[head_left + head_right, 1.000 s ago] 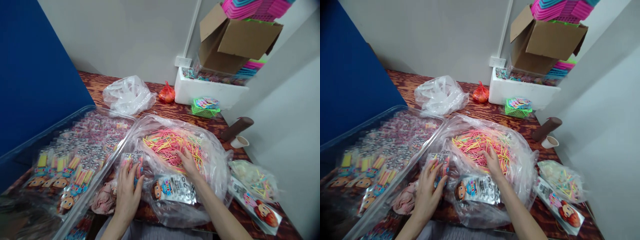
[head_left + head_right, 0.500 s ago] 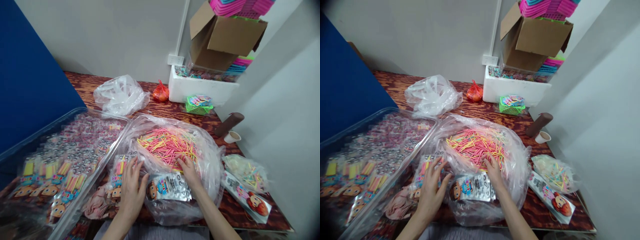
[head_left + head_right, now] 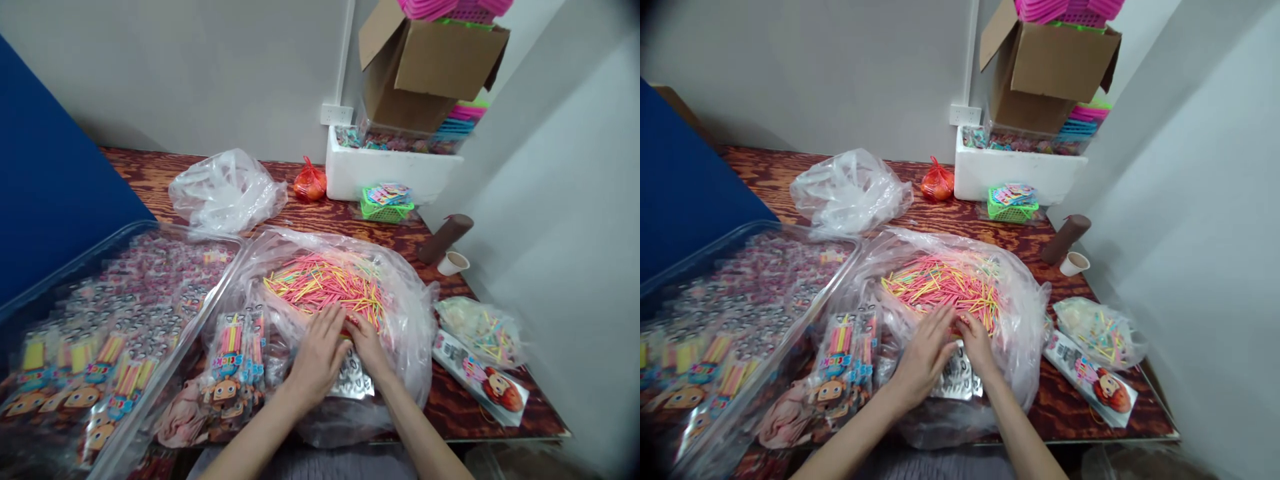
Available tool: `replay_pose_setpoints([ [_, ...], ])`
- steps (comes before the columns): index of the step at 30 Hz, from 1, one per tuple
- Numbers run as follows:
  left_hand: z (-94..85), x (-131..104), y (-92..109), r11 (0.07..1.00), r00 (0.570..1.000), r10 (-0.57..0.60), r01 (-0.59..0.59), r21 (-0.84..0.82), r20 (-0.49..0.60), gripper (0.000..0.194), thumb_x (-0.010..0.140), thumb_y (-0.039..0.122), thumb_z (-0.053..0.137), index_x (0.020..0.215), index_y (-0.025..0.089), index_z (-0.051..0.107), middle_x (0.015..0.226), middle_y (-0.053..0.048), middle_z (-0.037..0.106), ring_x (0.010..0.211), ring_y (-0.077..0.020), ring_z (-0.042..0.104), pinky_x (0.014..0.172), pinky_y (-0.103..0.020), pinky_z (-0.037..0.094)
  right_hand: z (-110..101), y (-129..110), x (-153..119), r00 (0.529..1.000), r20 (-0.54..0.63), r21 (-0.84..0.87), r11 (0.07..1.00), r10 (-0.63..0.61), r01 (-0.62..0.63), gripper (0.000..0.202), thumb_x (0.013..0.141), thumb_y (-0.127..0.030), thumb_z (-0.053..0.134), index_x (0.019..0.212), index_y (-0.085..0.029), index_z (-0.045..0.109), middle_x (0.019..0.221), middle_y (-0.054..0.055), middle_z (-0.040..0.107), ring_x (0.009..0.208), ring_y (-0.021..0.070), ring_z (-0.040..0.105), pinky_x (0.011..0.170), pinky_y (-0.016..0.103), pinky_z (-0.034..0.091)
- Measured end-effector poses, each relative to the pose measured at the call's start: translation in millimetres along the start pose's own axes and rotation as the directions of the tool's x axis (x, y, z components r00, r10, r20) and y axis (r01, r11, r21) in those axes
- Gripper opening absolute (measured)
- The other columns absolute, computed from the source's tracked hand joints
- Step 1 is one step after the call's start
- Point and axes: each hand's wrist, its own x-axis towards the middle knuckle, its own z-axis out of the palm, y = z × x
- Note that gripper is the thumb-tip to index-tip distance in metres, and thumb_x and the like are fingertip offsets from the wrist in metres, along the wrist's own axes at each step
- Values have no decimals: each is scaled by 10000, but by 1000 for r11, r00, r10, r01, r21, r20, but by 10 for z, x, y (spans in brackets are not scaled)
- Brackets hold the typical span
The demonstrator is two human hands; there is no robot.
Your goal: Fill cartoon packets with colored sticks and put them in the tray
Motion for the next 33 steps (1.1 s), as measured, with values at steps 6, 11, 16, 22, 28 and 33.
replay_pose_setpoints([
  [6,-39,-324,-24,981,982,-183,178,80,55,309,916,221,527,1221,178,558,1152,-113,615,1077,-270,561,911,-449,480,10,-295,-99,993,70,-84,991,-99,105,192,902,-296,539,919,-245,724,949,36,718,959,219,634,894,336,443],
  [11,96,-366,-62,958,972,-227,213,194,56,266,848,240,636,1102,176,586,1045,-83,598,986,-279,540,848,-433,459,55,-425,-177,987,103,-98,986,-123,133,213,914,-241,519,962,-259,726,965,29,709,946,210,631,858,320,445],
  [16,160,-368,-110,966,972,-235,237,105,-30,82,912,168,528,841,161,569,883,-64,579,854,-232,532,732,-350,434,67,-485,-219,984,107,-96,983,-146,156,245,911,-218,517,1015,-264,734,972,32,709,957,214,627,855,319,452],
  [22,147,-396,-151,983,985,-152,159,92,-76,240,955,151,436,773,168,592,804,-55,579,794,-205,554,702,-319,443,52,-564,-255,981,112,-102,980,-161,173,251,909,-217,520,1023,-269,738,995,40,709,975,221,620,868,324,458],
  [28,92,-403,-193,980,989,-103,119,158,-111,254,945,136,450,1109,179,639,965,-90,657,897,-224,606,800,-386,518,49,-616,-282,980,106,-110,977,-169,180,246,912,-233,528,1034,-278,737,990,40,710,965,224,623,876,332,454],
  [33,54,-417,-252,982,990,-46,69,174,-130,308,928,85,446,1165,160,627,1048,-91,706,990,-226,641,1026,-483,445,56,-648,-283,980,99,-94,979,-171,180,235,904,-239,541,1013,-276,745,986,45,709,967,228,621,870,336,463],
])
